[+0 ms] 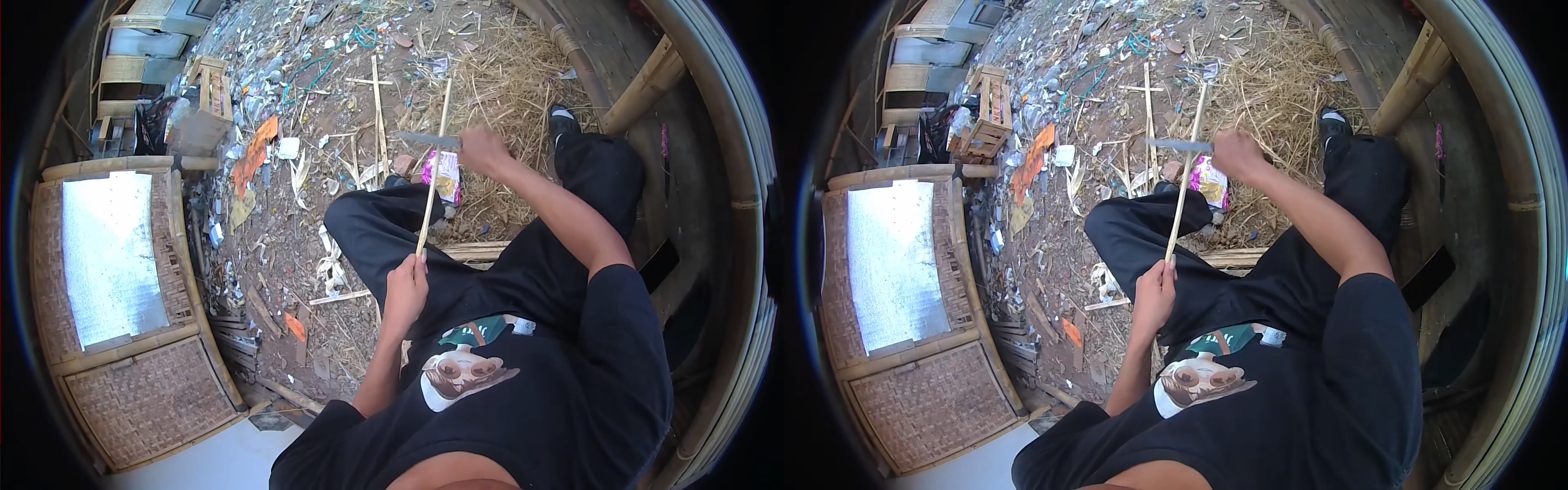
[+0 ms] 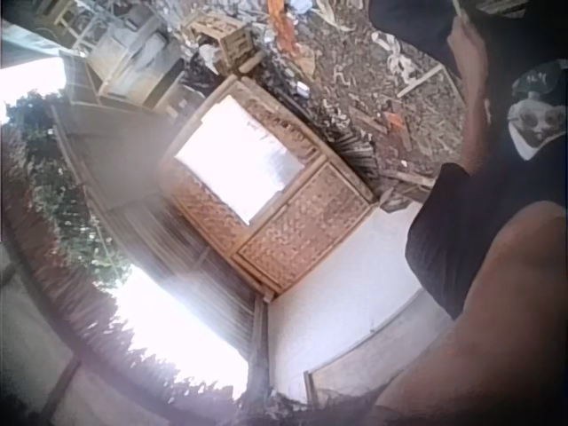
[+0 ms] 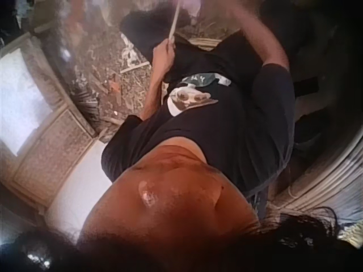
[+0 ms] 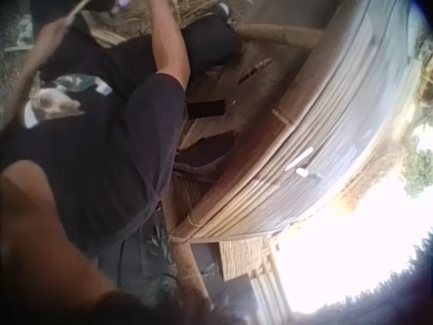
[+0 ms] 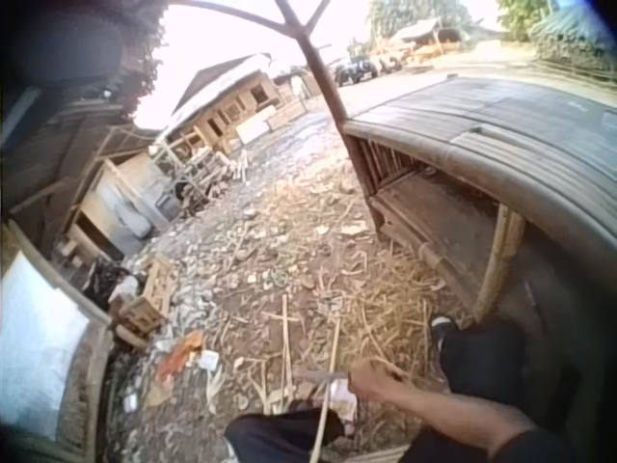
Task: The person whittles a thin bamboo stick with a knife, scraping bark and smoothing the surface while rotating the stick by hand.
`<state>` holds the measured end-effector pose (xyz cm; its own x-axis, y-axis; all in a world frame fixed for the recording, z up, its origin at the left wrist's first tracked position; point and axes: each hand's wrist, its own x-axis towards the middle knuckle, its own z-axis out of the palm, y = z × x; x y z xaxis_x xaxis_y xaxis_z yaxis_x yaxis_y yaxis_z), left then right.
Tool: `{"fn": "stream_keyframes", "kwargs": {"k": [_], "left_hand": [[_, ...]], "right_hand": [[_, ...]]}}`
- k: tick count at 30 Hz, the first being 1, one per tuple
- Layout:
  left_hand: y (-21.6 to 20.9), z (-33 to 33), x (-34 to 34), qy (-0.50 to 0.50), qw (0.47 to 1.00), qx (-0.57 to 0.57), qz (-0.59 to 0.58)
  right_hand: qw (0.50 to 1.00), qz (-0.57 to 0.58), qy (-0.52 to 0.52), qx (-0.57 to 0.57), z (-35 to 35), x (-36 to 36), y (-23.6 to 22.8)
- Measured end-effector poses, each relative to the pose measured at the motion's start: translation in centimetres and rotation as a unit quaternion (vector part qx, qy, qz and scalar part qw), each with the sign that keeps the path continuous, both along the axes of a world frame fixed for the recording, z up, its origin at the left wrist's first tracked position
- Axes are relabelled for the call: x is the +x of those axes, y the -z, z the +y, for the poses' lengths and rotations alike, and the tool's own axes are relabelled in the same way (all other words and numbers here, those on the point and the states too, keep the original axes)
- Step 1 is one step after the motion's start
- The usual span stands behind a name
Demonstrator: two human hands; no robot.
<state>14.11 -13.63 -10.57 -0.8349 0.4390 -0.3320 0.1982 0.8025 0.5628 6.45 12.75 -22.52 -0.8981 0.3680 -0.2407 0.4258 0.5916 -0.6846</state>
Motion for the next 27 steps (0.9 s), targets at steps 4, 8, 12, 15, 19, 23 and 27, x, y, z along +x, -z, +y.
{"fn": "stream_keyframes", "kwargs": {"k": [4, 8, 12, 15, 19, 23, 27], "left_hand": [[-0.3, 0.1, 0.1, 0.010, 0.999, 0.006, 0.036], [-0.4, 0.4, 0.3, 0.003, 1.000, 0.002, 0.030], [0.3, 0.3, 0.1, 0.006, 0.999, 0.022, 0.039], [0.2, 0.9, -0.4, 0.008, 0.999, 0.005, 0.033], [0.0, 1.7, 0.0, 0.015, 0.999, 0.018, 0.034], [-0.3, 1.6, 0.5, 0.009, 1.000, 0.001, 0.029], [-1.9, -1.7, 2.9, 0.000, 1.000, -0.020, 0.000]], "right_hand": [[0.997, 0.065, -0.019, 0.027, -1.2, 0.8, 0.3], [0.996, 0.070, -0.048, 0.036, -1.6, 0.8, -0.9], [0.991, 0.086, -0.088, 0.058, -2.8, 1.4, -2.2], [0.993, 0.090, -0.067, 0.035, -3.6, 1.1, -1.8], [0.993, 0.075, -0.073, 0.056, -3.2, 0.6, -0.5], [0.995, 0.059, -0.026, 0.070, -1.4, 0.1, 4.8], [0.971, -0.103, 0.214, 0.003, 6.3, -1.4, 8.5]]}}
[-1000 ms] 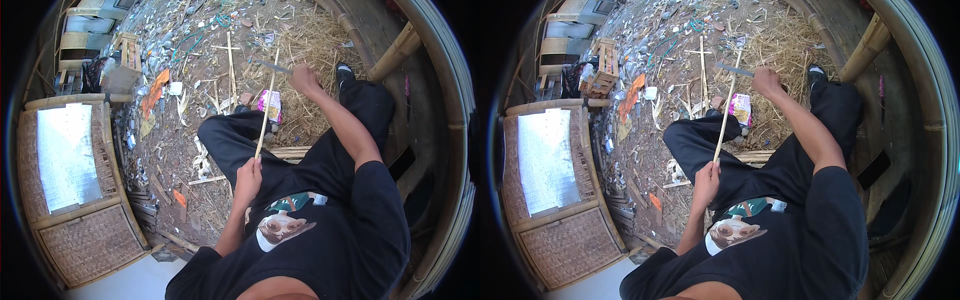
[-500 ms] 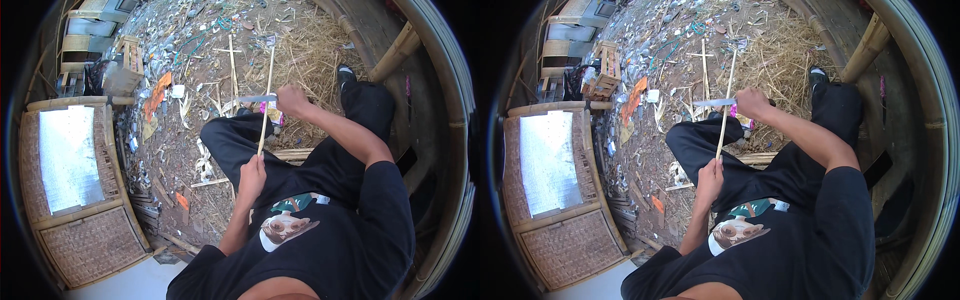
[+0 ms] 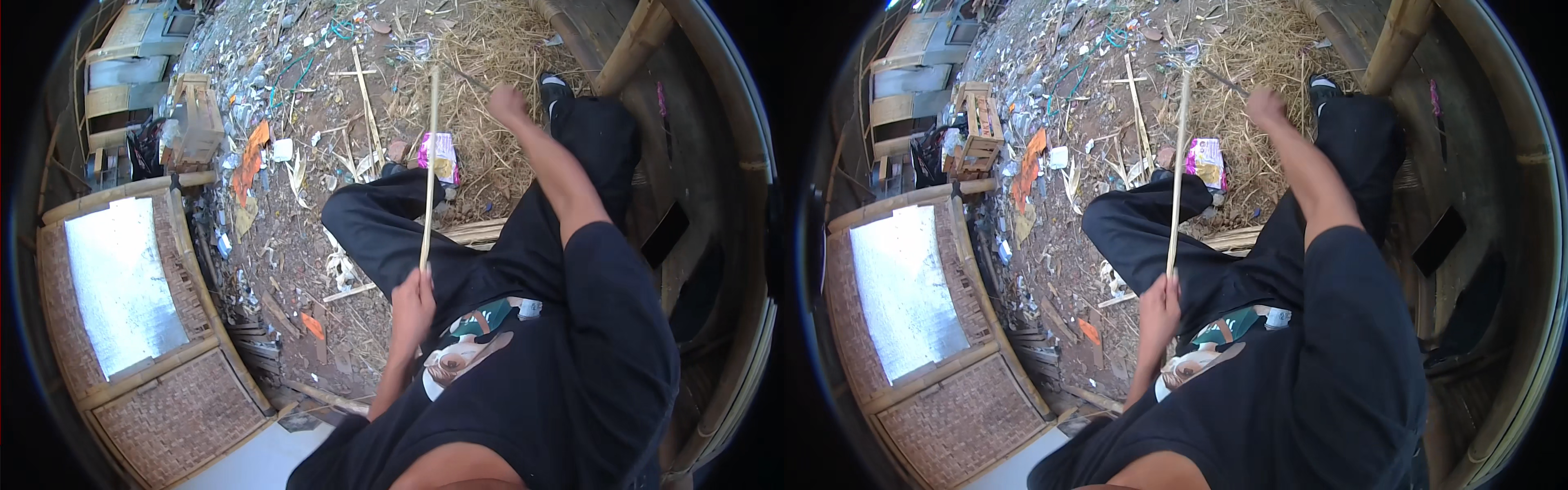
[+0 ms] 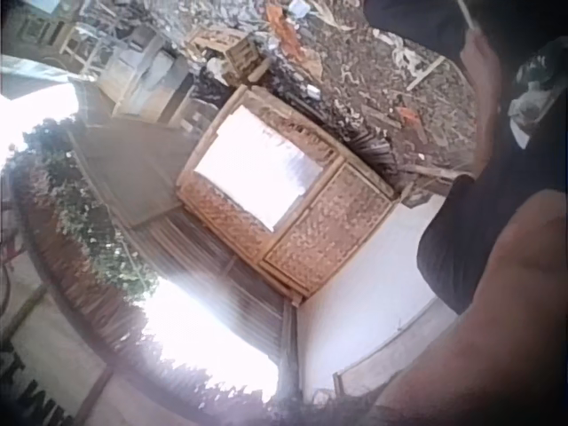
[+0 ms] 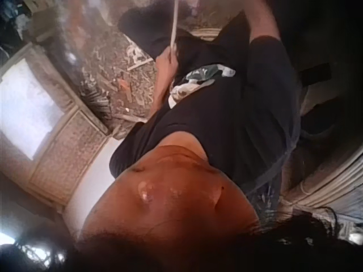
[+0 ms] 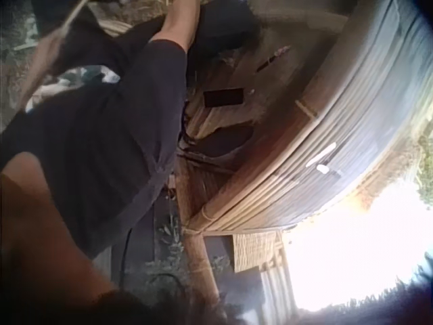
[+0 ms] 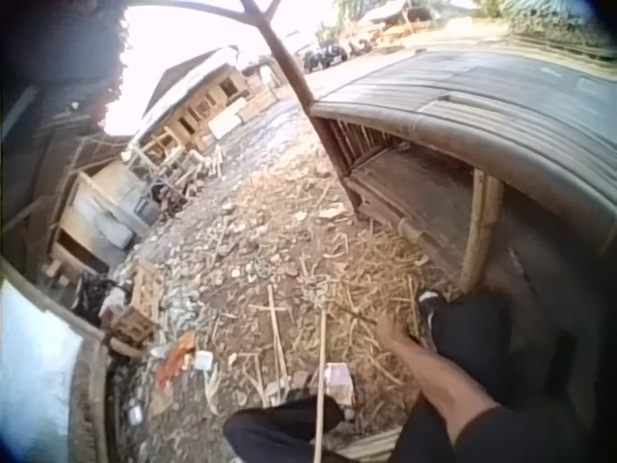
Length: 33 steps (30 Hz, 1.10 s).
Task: The person whittles a thin bamboo stick with a knife, scraping bark and smoothing the surface while rotating the stick by hand.
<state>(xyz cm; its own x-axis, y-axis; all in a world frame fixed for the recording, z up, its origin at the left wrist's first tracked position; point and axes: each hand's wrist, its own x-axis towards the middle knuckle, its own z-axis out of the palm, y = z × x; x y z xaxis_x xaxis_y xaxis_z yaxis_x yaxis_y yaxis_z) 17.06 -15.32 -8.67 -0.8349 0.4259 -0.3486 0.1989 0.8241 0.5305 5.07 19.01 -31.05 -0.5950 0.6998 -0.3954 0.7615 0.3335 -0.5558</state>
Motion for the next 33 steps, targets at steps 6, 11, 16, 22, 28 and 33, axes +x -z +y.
{"fn": "stream_keyframes", "kwargs": {"k": [6, 11, 16, 22, 28, 33], "left_hand": [[2.1, -4.7, -0.6, -0.124, 0.982, 0.064, -0.129], [3.6, -3.8, -3.9, -0.135, 0.973, 0.079, -0.171], [3.4, -1.8, -6.7, 0.020, 1.000, 0.002, -0.022], [3.6, 0.2, -10.2, 0.074, 0.987, 0.037, -0.135], [2.0, 0.4, -8.2, 0.000, 0.955, 0.137, -0.261], [-0.8, -5.3, -6.5, 0.025, 0.965, 0.086, -0.246]], "right_hand": [[0.997, -0.008, 0.072, 0.009, 2.6, 0.2, 0.1], [0.995, 0.073, -0.024, -0.060, -1.5, -0.2, -4.8], [0.923, 0.320, -0.190, 0.095, -5.1, 1.3, -9.7], [0.868, 0.339, -0.361, 0.043, -4.4, 1.8, -10.3], [0.923, 0.241, -0.301, -0.016, -0.8, 1.2, -11.6], [0.934, 0.289, -0.208, -0.011, 4.0, 1.9, -14.4]]}}
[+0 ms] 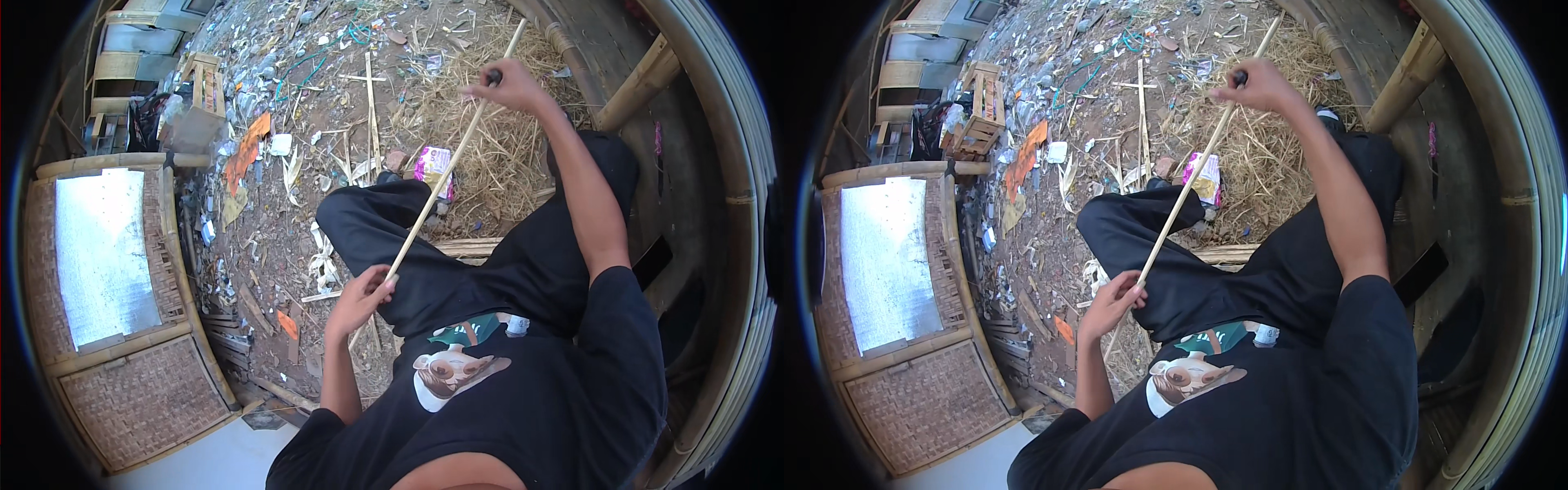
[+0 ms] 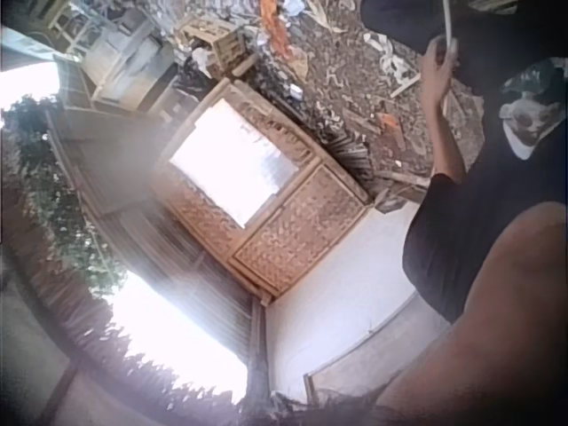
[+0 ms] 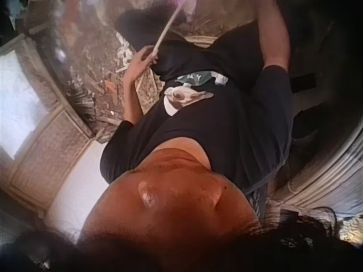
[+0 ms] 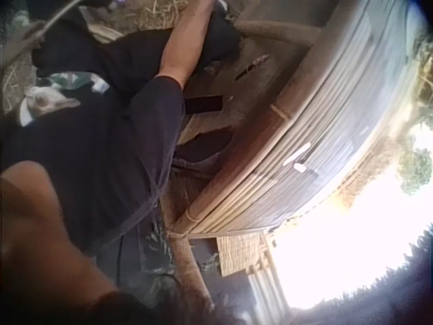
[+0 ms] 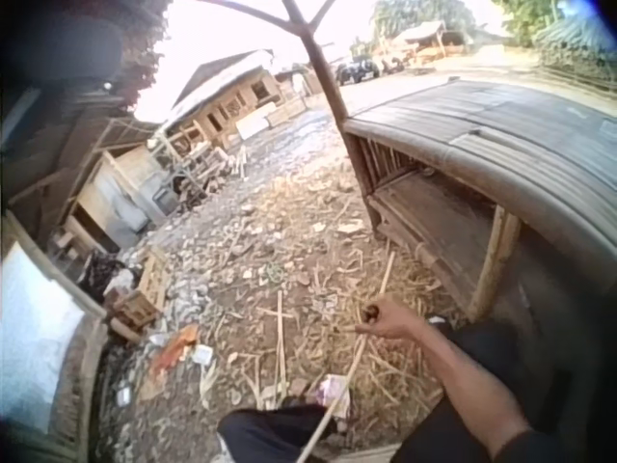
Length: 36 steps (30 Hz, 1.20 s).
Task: The person whittles a thin bamboo stick with a knife, scraping bark and smoothing the surface while rotating the stick by hand.
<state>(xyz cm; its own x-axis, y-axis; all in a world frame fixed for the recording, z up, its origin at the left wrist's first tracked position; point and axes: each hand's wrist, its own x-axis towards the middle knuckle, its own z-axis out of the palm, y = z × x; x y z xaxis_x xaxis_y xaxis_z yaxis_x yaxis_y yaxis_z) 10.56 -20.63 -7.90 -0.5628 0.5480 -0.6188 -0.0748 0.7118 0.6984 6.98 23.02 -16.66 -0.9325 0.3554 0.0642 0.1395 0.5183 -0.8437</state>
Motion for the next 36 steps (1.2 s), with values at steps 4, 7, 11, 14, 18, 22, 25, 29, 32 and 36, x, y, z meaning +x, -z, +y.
{"fn": "stream_keyframes", "kwargs": {"k": [4, 7, 11, 14, 18, 22, 25, 29, 32, 36], "left_hand": [[-2.4, -3.8, 1.2, 0.021, 0.994, -0.102, -0.028], [-3.0, -4.1, 2.0, -0.055, 0.992, -0.065, -0.092], [-1.7, -2.3, 2.0, -0.135, 0.986, 0.017, -0.097], [0.4, 1.1, 1.7, -0.153, 0.983, 0.052, -0.089], [3.7, 5.4, 0.8, -0.162, 0.976, 0.100, -0.105], [5.1, 8.5, -0.7, -0.153, 0.967, 0.147, -0.143], [5.3, 9.7, -1.3, -0.142, 0.964, 0.163, -0.155], [4.6, 11.1, -0.3, -0.176, 0.965, 0.138, -0.136], [5.1, 10.3, 0.2, -0.152, 0.971, 0.125, -0.134], [6.3, 10.0, -0.4, -0.154, 0.961, 0.172, -0.151]], "right_hand": [[0.998, 0.047, 0.049, 0.011, 3.6, -0.1, 0.6], [0.995, 0.047, 0.083, 0.024, 4.8, -0.5, 0.9], [0.958, 0.128, 0.244, 0.083, 5.2, -1.7, 2.6], [0.893, 0.207, 0.382, 0.113, 3.4, -1.9, 1.8], [0.957, -0.059, 0.248, -0.142, 0.5, 0.0, 1.5], [0.959, -0.149, 0.090, -0.225, -4.0, 0.1, 1.4], [0.920, -0.111, 0.045, -0.372, -5.9, -0.2, 1.5], [0.916, -0.069, 0.103, -0.380, -5.9, -0.9, 2.2], [0.930, -0.080, 0.104, -0.343, -5.1, -1.3, 3.0], [0.969, -0.102, 0.088, -0.205, -4.8, -1.3, 2.5]]}}
